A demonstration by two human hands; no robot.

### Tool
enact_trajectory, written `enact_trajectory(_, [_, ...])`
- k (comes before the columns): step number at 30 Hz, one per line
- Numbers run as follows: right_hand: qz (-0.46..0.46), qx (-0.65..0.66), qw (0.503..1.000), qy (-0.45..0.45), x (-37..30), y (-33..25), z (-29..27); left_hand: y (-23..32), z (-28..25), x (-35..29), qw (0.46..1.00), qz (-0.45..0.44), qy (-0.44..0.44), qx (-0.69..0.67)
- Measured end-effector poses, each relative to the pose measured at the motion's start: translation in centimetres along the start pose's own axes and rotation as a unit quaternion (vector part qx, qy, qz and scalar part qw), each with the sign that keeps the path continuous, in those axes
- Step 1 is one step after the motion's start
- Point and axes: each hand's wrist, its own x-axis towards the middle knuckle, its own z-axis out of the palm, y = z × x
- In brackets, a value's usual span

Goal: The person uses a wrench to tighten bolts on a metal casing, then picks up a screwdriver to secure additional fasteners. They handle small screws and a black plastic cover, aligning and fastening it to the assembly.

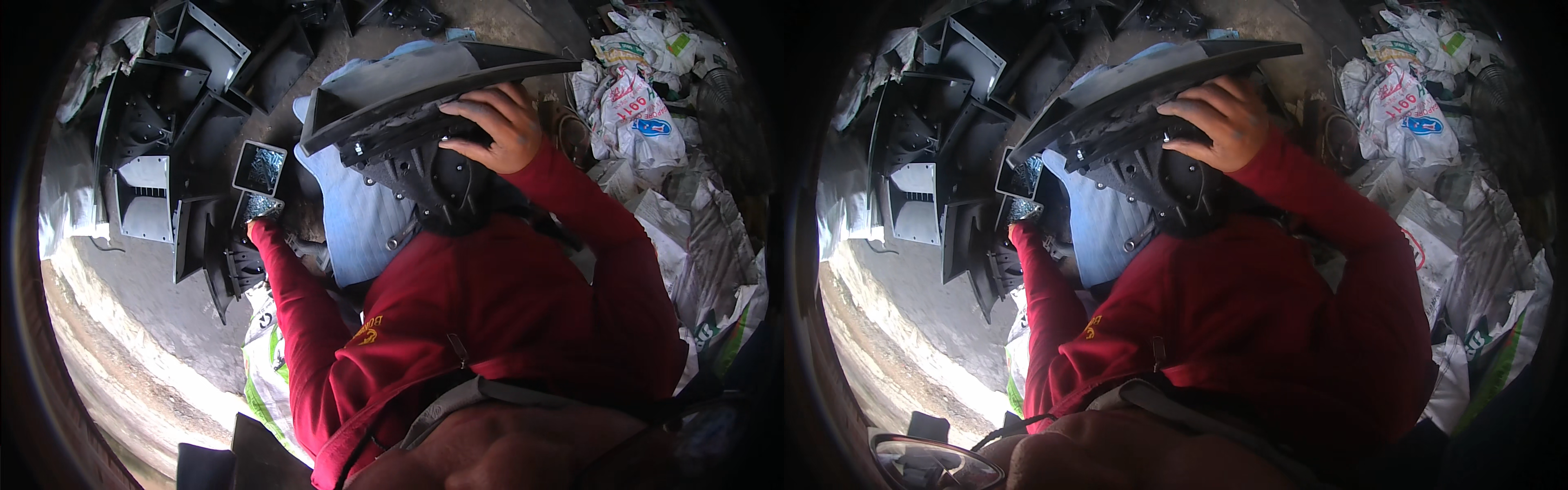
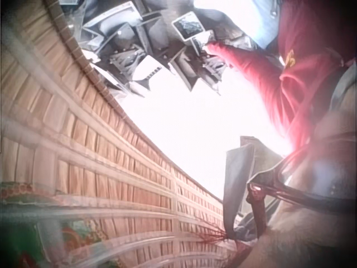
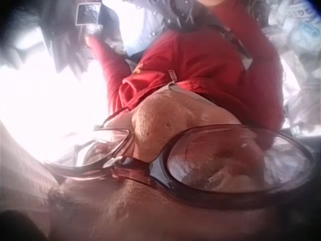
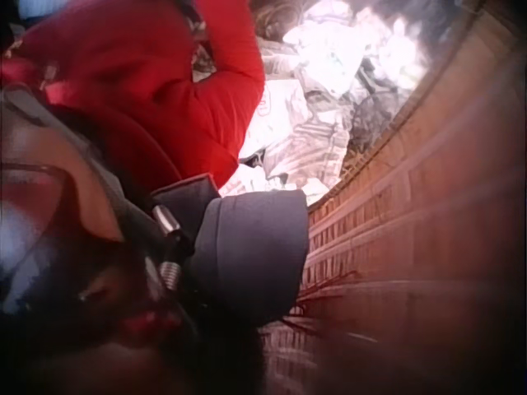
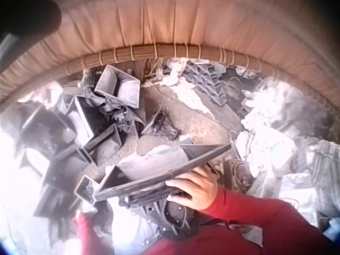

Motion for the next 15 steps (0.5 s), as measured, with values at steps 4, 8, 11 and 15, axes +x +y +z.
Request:
enact_trajectory(4, [0.016,-0.009,0.999,0.032,-0.8,0.1,0.2,2.1,-0.8,-0.7,1.000,-0.013,0.023,-0.016])
enact_trajectory(8, [0.033,-0.003,0.999,0.038,-1.0,-0.2,0.1,4.7,-2.5,-3.8,1.000,-0.010,0.003,-0.013])
enact_trajectory(11, [0.016,0.040,0.998,0.046,-0.7,0.0,-0.2,3.7,-2.7,-4.7,1.000,-0.013,0.005,0.022])
enact_trajectory(15, [0.045,0.116,0.991,0.039,-0.7,0.3,-1.8,4.6,-2.9,-4.9,0.995,0.017,0.001,0.095])
